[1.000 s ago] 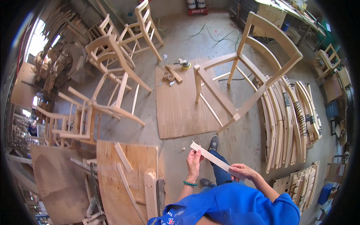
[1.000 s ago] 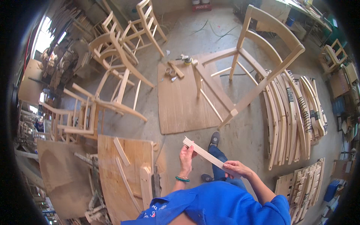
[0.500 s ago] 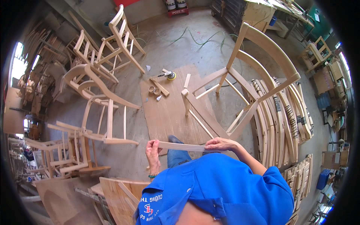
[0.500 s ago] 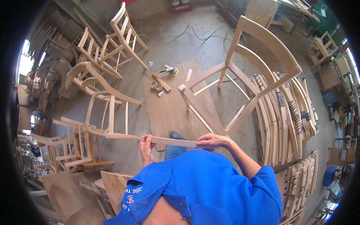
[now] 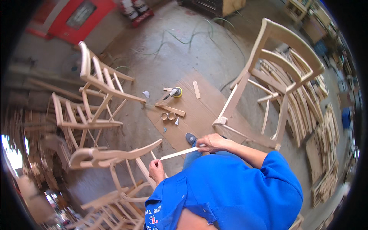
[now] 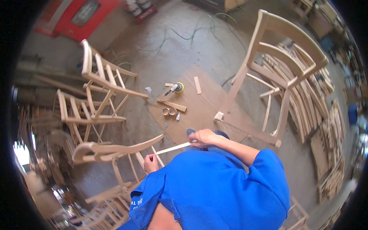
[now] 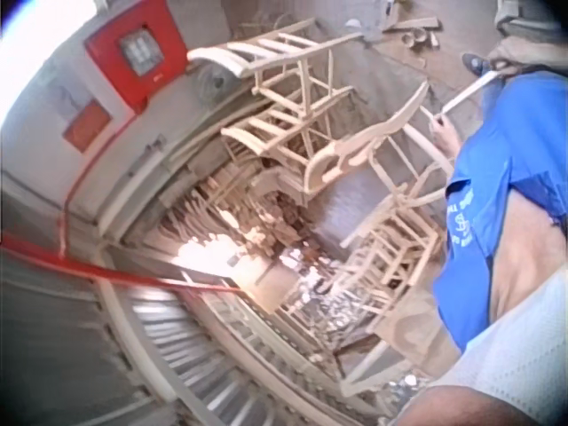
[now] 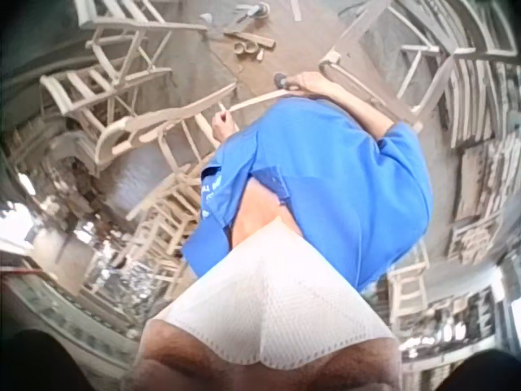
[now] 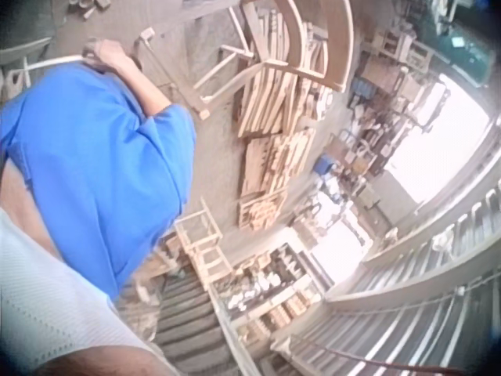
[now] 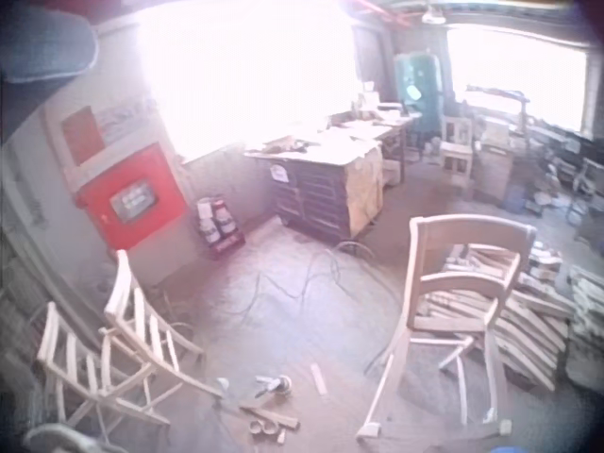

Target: The person assembles wooden chair frames by fitting slats into the backrest and seat areas. They repeatedly pick up slats, test fit them into the chair frame, and place them on a workbench, moving between the chair and bench throughout the clip.

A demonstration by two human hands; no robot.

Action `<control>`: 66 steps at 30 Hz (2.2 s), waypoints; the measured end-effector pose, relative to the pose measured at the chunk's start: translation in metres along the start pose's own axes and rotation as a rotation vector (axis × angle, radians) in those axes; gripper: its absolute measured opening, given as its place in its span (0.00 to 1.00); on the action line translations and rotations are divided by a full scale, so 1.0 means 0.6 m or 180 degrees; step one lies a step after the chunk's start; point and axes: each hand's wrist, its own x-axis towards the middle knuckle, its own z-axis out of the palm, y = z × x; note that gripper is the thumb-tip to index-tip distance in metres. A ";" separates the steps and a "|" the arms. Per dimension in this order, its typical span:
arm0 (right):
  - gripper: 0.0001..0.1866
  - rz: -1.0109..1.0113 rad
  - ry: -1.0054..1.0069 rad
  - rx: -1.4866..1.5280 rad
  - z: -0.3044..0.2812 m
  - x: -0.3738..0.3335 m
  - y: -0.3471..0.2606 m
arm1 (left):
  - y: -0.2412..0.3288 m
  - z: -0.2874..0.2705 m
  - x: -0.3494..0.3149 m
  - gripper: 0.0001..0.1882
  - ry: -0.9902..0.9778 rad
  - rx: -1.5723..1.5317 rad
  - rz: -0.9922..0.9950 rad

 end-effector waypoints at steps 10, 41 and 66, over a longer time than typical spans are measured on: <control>0.11 0.0201 0.2214 -0.0602 -0.064 0.138 -0.051 | 0.085 0.038 0.368 0.08 -0.1762 -0.3793 -0.1684; 0.18 -0.0115 0.4875 0.4248 -0.489 0.228 0.316 | 1.162 0.434 0.775 0.15 -0.3061 0.0836 0.5351; 0.15 0.6802 0.6901 0.0784 -0.286 0.458 0.359 | 1.128 0.764 0.414 0.30 -0.8006 0.3748 0.3606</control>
